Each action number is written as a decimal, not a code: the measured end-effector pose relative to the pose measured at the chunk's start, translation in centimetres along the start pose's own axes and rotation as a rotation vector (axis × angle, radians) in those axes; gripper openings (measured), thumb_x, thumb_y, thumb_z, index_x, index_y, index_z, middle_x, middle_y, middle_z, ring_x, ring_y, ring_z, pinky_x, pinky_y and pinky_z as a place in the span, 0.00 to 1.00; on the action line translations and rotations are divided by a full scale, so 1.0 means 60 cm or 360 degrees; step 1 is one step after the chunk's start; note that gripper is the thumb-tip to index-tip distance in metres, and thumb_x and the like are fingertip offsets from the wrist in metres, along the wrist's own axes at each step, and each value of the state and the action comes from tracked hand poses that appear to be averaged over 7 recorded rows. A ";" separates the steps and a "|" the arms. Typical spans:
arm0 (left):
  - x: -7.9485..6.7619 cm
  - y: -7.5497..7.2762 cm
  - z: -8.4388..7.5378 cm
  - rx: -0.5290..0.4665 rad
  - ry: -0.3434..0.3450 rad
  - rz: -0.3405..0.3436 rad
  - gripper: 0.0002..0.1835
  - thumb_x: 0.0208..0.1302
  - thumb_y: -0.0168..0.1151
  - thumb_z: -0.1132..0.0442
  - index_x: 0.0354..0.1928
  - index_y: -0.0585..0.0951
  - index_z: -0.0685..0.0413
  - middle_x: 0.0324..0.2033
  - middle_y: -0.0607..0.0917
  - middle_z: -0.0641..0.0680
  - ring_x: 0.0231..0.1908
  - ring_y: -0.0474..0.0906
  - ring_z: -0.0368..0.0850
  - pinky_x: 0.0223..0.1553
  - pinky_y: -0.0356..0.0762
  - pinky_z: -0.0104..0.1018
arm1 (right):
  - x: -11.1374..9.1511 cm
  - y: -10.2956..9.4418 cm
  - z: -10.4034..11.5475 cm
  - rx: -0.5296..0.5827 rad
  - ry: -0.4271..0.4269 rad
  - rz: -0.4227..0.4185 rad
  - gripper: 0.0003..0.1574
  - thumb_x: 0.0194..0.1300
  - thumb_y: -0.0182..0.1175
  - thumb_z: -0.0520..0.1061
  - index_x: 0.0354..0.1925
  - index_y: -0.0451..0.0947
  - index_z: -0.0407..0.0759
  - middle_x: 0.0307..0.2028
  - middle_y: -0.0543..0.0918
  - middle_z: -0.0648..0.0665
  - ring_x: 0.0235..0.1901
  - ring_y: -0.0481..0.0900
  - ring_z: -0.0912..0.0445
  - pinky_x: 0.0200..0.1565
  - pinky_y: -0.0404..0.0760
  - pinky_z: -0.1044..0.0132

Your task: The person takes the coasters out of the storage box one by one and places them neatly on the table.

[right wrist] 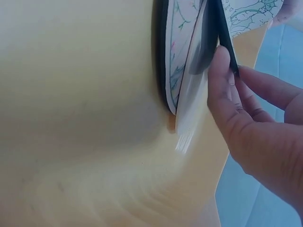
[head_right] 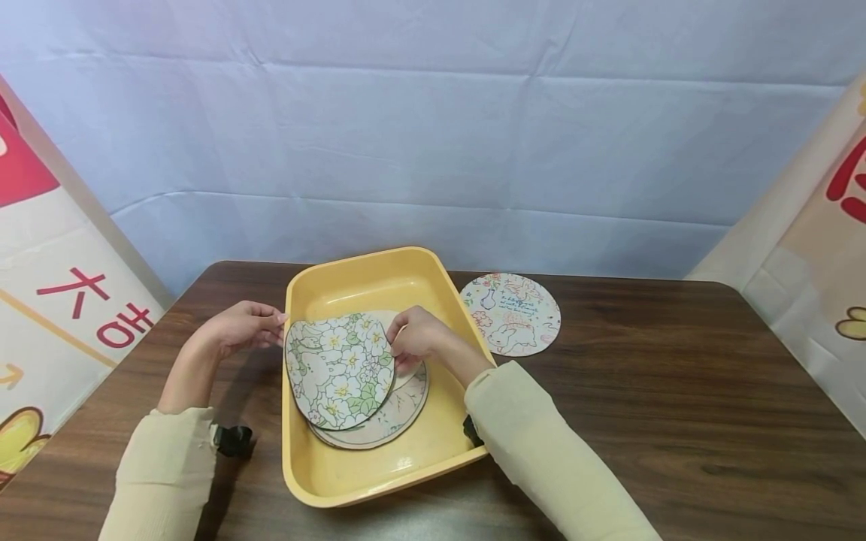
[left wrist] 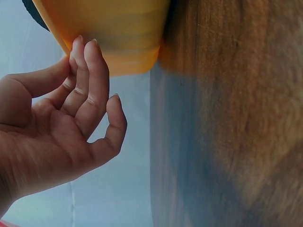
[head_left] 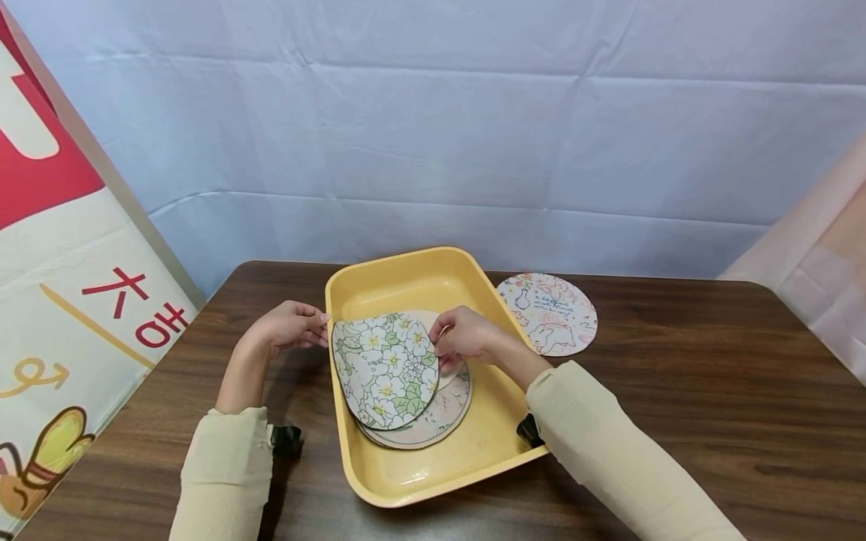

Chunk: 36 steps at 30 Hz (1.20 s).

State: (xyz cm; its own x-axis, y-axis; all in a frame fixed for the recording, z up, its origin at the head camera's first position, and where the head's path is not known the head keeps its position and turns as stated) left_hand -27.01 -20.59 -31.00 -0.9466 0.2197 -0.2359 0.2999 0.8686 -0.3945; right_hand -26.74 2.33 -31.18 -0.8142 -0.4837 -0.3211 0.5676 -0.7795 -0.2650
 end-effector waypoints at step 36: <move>-0.004 0.001 -0.003 0.0039 -0.0013 -0.0006 0.16 0.70 0.47 0.63 0.44 0.74 0.73 0.26 0.82 0.50 0.30 0.81 0.41 0.31 0.74 0.34 | -0.014 -0.039 0.019 0.0147 -0.0036 -0.0121 0.10 0.56 0.52 0.23 0.38 0.74 0.24 0.24 0.73 0.39 0.18 0.75 0.52 0.27 0.80 0.59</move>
State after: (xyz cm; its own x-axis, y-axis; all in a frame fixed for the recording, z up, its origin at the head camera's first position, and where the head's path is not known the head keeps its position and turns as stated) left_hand -26.78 -20.50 -30.82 -0.9468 0.2124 -0.2417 0.2991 0.8582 -0.4172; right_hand -27.54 4.09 -29.25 -0.8576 -0.4298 -0.2826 0.4912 -0.8472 -0.2023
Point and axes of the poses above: each hand's wrist, its own x-axis towards the middle knuckle, its own y-axis out of the palm, z = x × y, the point moved 9 cm from there along x, towards the middle knuckle
